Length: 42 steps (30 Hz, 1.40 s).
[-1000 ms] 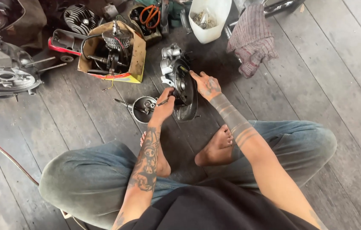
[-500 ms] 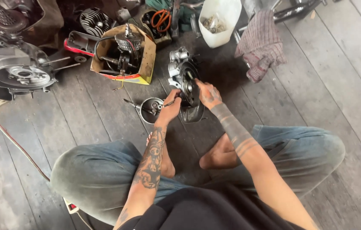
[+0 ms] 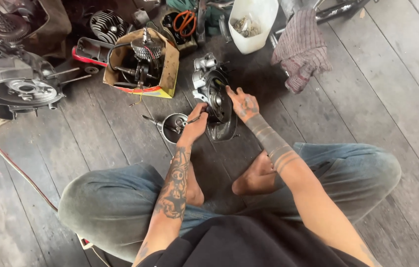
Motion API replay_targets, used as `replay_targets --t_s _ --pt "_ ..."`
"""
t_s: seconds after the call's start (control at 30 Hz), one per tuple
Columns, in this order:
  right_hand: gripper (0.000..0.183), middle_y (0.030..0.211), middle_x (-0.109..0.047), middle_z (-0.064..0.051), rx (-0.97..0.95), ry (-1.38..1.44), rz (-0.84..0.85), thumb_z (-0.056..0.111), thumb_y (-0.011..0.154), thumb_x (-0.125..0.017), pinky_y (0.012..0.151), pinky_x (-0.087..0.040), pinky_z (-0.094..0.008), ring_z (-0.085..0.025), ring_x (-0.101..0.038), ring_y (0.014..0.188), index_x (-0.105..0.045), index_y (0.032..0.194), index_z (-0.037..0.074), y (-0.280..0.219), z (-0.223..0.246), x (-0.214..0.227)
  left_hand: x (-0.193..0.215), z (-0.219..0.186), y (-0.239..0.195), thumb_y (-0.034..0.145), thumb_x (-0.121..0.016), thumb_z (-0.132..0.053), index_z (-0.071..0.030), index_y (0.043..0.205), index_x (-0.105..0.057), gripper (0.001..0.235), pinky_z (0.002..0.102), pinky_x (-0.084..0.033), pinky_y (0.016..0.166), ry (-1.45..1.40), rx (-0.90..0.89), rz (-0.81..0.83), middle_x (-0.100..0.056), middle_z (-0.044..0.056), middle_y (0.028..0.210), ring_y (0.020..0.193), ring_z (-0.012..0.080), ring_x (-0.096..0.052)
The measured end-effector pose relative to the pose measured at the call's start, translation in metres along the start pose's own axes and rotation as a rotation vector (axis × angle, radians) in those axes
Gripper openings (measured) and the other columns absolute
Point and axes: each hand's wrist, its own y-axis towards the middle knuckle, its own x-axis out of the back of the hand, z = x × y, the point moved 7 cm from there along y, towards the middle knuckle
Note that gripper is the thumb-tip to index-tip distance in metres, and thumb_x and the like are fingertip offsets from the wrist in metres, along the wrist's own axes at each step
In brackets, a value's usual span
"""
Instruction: Cleaning the interior of a motorcycle engine casing using a small scraping tool to remove debris.
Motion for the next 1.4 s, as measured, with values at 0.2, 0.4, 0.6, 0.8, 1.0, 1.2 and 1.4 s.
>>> replay_targets --t_s 0.2,0.4,0.6,0.8,1.0,1.2,1.4 --pt "0.042 0.136 -0.068 0.001 -0.097 0.2 0.124 0.018 0.099 -0.05 0.093 -0.06 -0.045 -0.03 -0.072 0.11 -0.066 0.136 0.032 -0.006 -0.007 0.003 0.005 0.025 0.003 0.098 -0.039 -0.028 -0.015 0.138 -0.052 0.044 0.062 -0.042 0.111 0.035 0.03 -0.03 -0.059 0.025 0.137 0.13 0.0473 -0.054" --pt "0.046 0.128 -0.072 -0.001 0.021 0.058 0.024 0.025 0.103 -0.045 0.098 -0.056 -0.048 -0.028 -0.069 0.118 -0.059 0.141 0.046 0.019 -0.02 -0.002 0.003 0.022 0.004 0.1 -0.039 -0.024 -0.015 0.138 -0.053 0.041 0.064 -0.044 0.106 -0.005 -0.003 -0.034 -0.06 0.024 0.133 0.126 0.047 -0.056" --pt "0.059 0.123 -0.071 -0.009 -0.096 0.312 0.013 0.018 0.099 -0.057 0.111 -0.041 -0.061 -0.031 -0.073 0.106 -0.047 0.154 0.036 -0.008 0.007 0.003 0.007 0.033 0.005 0.099 -0.042 -0.024 -0.017 0.138 -0.053 0.041 0.059 -0.042 0.112 0.034 0.036 -0.042 -0.061 0.022 0.135 0.131 0.0427 -0.054" --pt "0.037 0.121 -0.075 -0.001 -0.216 0.186 0.223 0.027 0.104 -0.048 0.103 -0.054 -0.046 -0.028 -0.068 0.119 -0.068 0.132 0.039 -0.014 -0.032 -0.008 0.005 0.044 0.001 0.097 -0.044 -0.027 -0.02 0.138 -0.054 0.043 0.055 -0.041 0.114 0.003 0.099 -0.038 -0.062 0.019 0.137 0.132 0.0394 -0.055" --pt "0.034 0.066 -0.061 -0.003 -0.603 1.046 0.238 0.03 0.099 -0.057 0.031 -0.05 -0.023 -0.013 -0.054 0.045 -0.065 0.133 0.031 -0.004 -0.065 -0.089 0.004 0.037 0.0 0.095 -0.044 -0.025 -0.019 0.137 -0.056 0.044 0.058 -0.043 0.111 -0.01 0.079 -0.068 -0.063 0.021 0.134 0.129 0.0416 -0.056" --pt "0.037 0.068 -0.054 -0.009 -0.601 1.227 0.239 0.014 0.101 -0.052 0.027 -0.042 -0.023 -0.012 -0.05 0.044 -0.063 0.137 0.012 0.0 -0.04 -0.086 0.007 0.039 0.004 0.098 -0.04 -0.023 -0.018 0.138 -0.056 0.043 0.059 -0.044 0.107 -0.029 0.03 -0.076 -0.064 0.022 0.13 0.126 0.0426 -0.058" --pt "0.034 0.127 -0.072 -0.015 -0.198 0.354 0.377 0.021 0.104 -0.051 0.103 -0.055 -0.049 -0.035 -0.065 0.122 -0.069 0.134 0.022 0.016 -0.049 -0.037 0.006 0.045 0.005 0.098 -0.044 -0.024 -0.018 0.135 -0.057 0.04 0.058 -0.043 0.11 0.0 0.034 -0.094 -0.063 0.023 0.13 0.127 0.0427 -0.058"
